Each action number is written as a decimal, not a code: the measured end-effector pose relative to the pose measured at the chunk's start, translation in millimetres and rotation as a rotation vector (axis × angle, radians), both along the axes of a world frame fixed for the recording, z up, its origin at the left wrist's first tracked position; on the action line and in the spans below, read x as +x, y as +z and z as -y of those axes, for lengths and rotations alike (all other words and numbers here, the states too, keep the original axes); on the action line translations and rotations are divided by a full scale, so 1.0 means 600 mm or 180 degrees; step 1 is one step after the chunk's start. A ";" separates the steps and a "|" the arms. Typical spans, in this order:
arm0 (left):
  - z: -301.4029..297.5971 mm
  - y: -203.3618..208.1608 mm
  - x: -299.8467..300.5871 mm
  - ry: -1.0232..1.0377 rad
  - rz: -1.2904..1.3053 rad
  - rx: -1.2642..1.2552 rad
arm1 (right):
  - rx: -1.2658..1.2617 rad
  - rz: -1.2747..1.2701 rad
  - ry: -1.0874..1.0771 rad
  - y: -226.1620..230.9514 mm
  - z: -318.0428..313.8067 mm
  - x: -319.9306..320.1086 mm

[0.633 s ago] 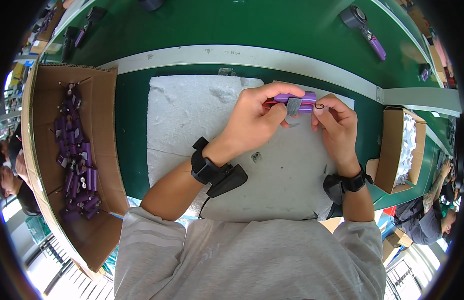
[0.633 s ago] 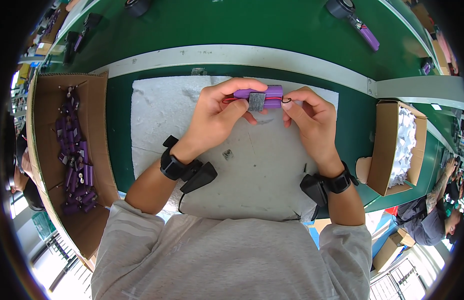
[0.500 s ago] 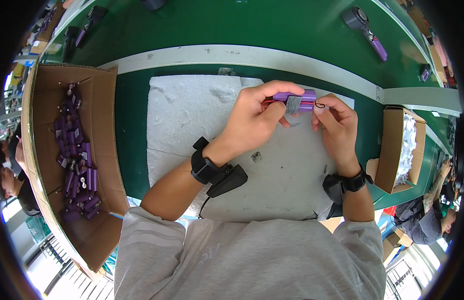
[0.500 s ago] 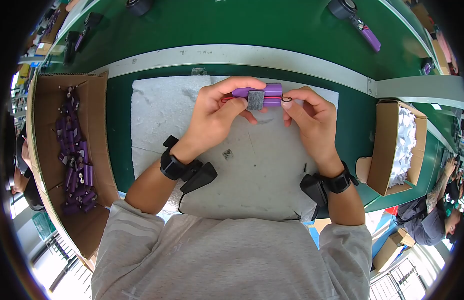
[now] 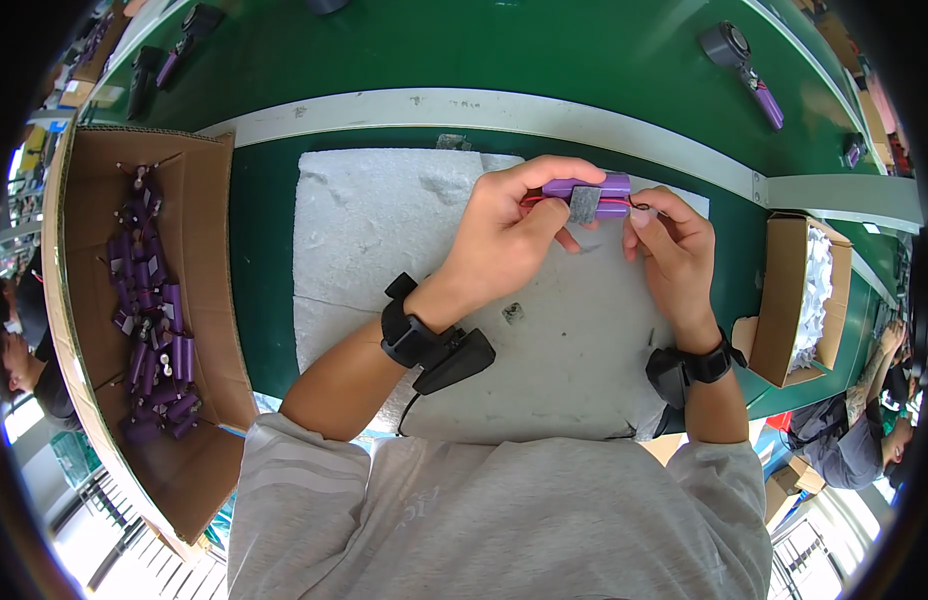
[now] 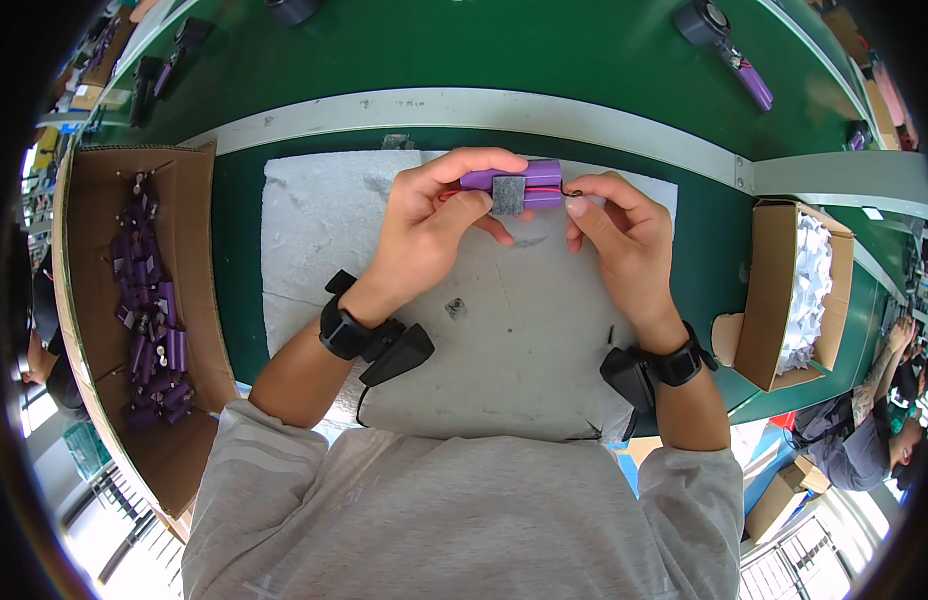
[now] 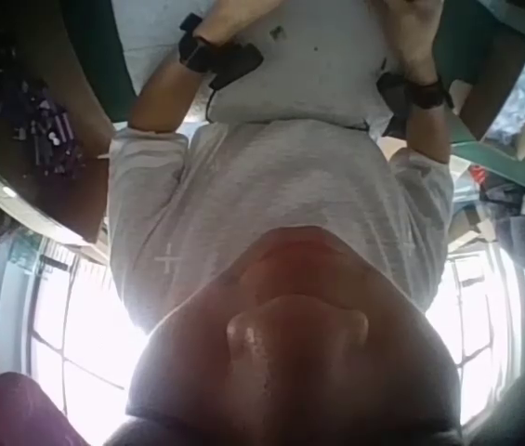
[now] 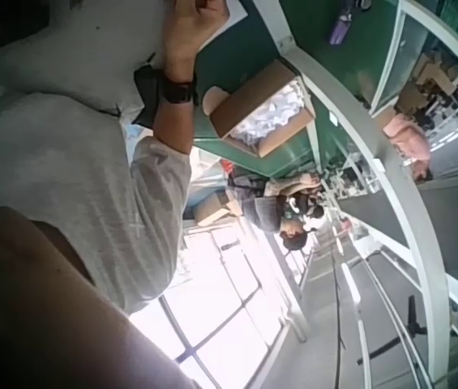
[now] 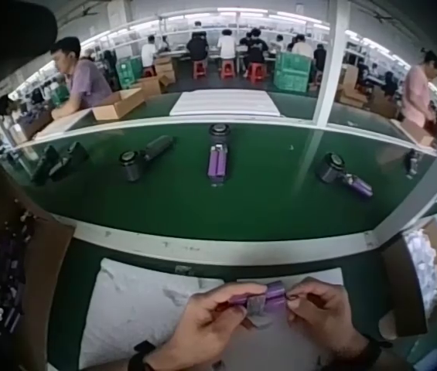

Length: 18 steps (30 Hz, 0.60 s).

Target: The person picks up a battery pack, takes a small white sticker from a box, and wraps it around the wires of the battery pack.

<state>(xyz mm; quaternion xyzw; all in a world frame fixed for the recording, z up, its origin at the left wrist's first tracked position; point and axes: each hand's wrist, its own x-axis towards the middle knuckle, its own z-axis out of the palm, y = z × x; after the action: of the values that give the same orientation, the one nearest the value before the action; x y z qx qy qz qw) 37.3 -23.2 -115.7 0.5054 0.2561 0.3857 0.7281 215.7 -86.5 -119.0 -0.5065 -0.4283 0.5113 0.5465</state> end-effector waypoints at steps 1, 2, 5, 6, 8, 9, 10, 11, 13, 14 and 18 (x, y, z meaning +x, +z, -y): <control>0.000 0.000 0.001 0.0011 -0.0032 0.0017 | -0.0001 0.0000 0.0000 0.000 0.000 0.000; 0.001 -0.001 0.002 0.0021 -0.0064 0.0035 | -0.0019 0.0001 -0.0006 0.000 0.000 0.000; 0.001 -0.002 0.002 0.0019 -0.0110 0.0058 | -0.0055 0.0004 -0.0017 -0.001 0.000 0.001; 0.001 -0.002 0.002 0.0007 -0.0124 0.0064 | -0.0018 0.0028 -0.0002 -0.003 0.001 0.001; 0.001 -0.003 0.002 -0.0004 -0.0137 0.0069 | 0.0057 0.0076 0.0030 -0.004 0.001 0.001; 0.001 -0.004 0.001 -0.0009 -0.0146 0.0075 | 0.0056 0.0076 0.0031 -0.004 0.001 0.001; 0.001 -0.004 0.001 -0.0014 -0.0155 0.0081 | 0.0055 0.0103 0.0044 -0.004 0.001 0.002; 0.001 -0.004 0.001 -0.0020 -0.0163 0.0087 | 0.0054 0.0129 0.0057 -0.004 0.001 0.002; 0.001 -0.004 0.001 -0.0028 -0.0171 0.0113 | 0.0053 0.0156 0.0069 -0.004 0.001 0.003; 0.001 -0.004 0.001 -0.0036 -0.0179 0.0140 | 0.0053 0.0172 0.0075 -0.005 0.001 0.003; 0.001 -0.003 0.002 -0.0034 -0.0161 0.0148 | 0.0003 0.0168 0.0064 -0.002 0.001 0.003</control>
<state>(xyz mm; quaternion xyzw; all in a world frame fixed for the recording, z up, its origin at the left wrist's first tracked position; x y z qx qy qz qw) 38.3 -24.1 -117.3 0.5331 0.2627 0.3748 0.7115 217.5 -87.3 -120.4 -0.5152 -0.4479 0.5030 0.5300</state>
